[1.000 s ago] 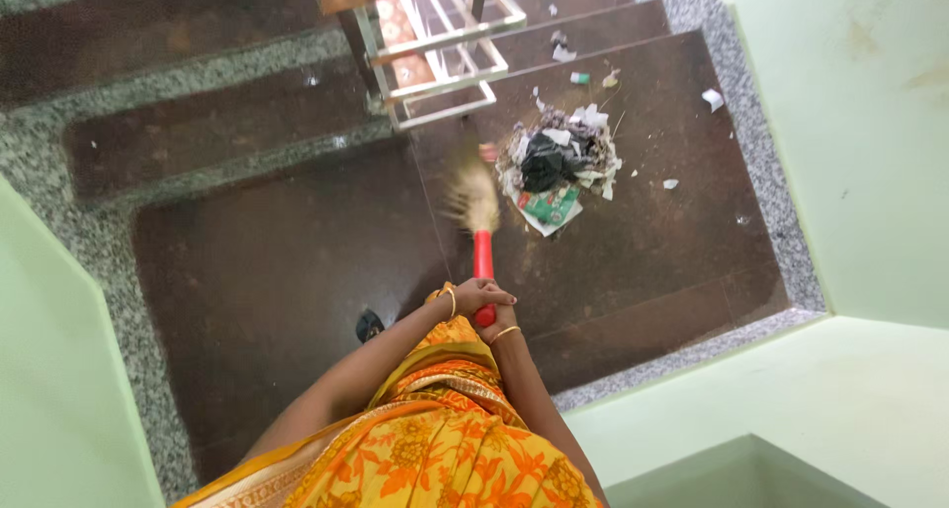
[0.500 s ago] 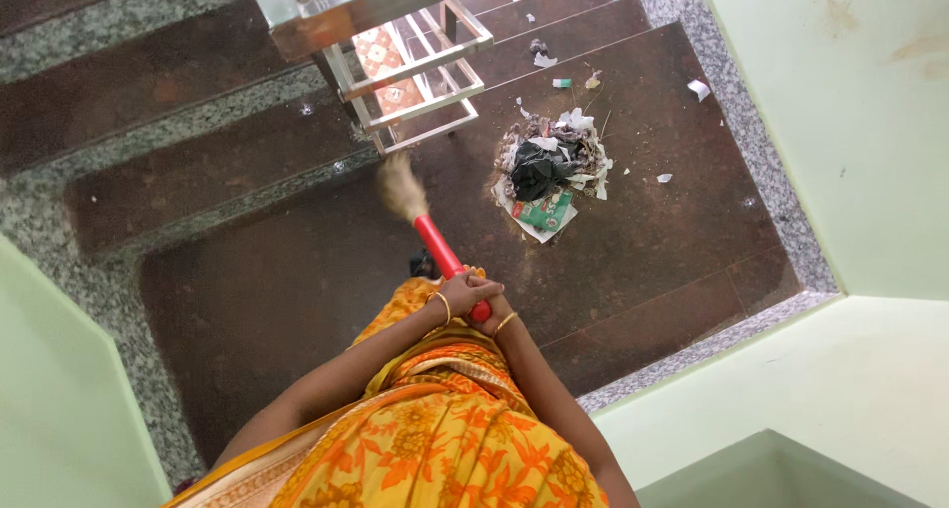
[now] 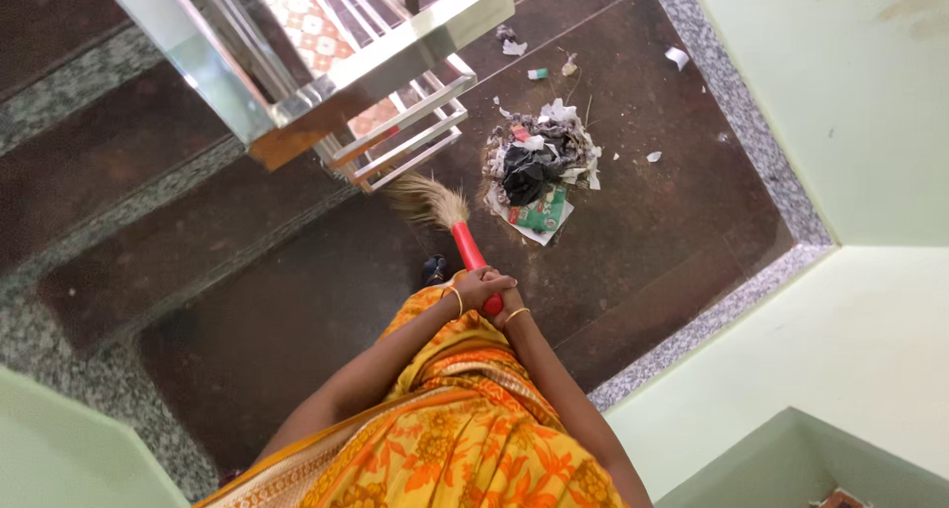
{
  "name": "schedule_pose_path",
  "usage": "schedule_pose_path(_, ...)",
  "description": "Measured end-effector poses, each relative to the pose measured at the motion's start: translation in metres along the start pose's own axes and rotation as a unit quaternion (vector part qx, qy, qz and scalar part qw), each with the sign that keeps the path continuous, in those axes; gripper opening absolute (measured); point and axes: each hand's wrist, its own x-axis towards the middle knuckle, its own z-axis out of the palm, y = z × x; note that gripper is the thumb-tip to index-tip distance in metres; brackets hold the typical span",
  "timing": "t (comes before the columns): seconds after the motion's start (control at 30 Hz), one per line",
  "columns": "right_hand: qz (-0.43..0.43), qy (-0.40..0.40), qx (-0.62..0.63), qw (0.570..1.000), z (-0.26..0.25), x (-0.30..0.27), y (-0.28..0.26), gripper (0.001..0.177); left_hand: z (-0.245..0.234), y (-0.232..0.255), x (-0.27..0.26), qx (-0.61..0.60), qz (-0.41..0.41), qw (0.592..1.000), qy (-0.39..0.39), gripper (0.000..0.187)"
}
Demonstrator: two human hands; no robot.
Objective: The person sweeps debris and paper across the floor and down a staircase using a broom with a red handle.
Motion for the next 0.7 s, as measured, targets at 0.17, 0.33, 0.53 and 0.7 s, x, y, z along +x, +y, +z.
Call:
schedule_pose_path(0.17, -0.047, 0.010, -0.036, 0.998, -0.003, 0.010, 0.001, 0.012, -0.008, -0.002, 0.013, -0.022, 0.045, 0.999, -0.004, 0.044)
schedule_pose_path(0.33, -0.062, -0.033, -0.078, 0.995, 0.001, 0.003, -0.005, 0.008, -0.015, 0.037, -0.003, 0.058, 0.093, 0.994, 0.001, 0.044)
schedule_pose_path(0.53, -0.036, -0.054, -0.134, 0.989, 0.014, -0.067, -0.021, 0.016, 0.021, 0.075, -0.057, 0.063, 0.088, 0.994, 0.001, 0.048)
schedule_pose_path(0.7, 0.003, 0.020, -0.059, 0.998, -0.001, -0.082, -0.023, 0.026, 0.046, 0.058, -0.034, 0.146, -0.045, 0.988, -0.019, 0.053)
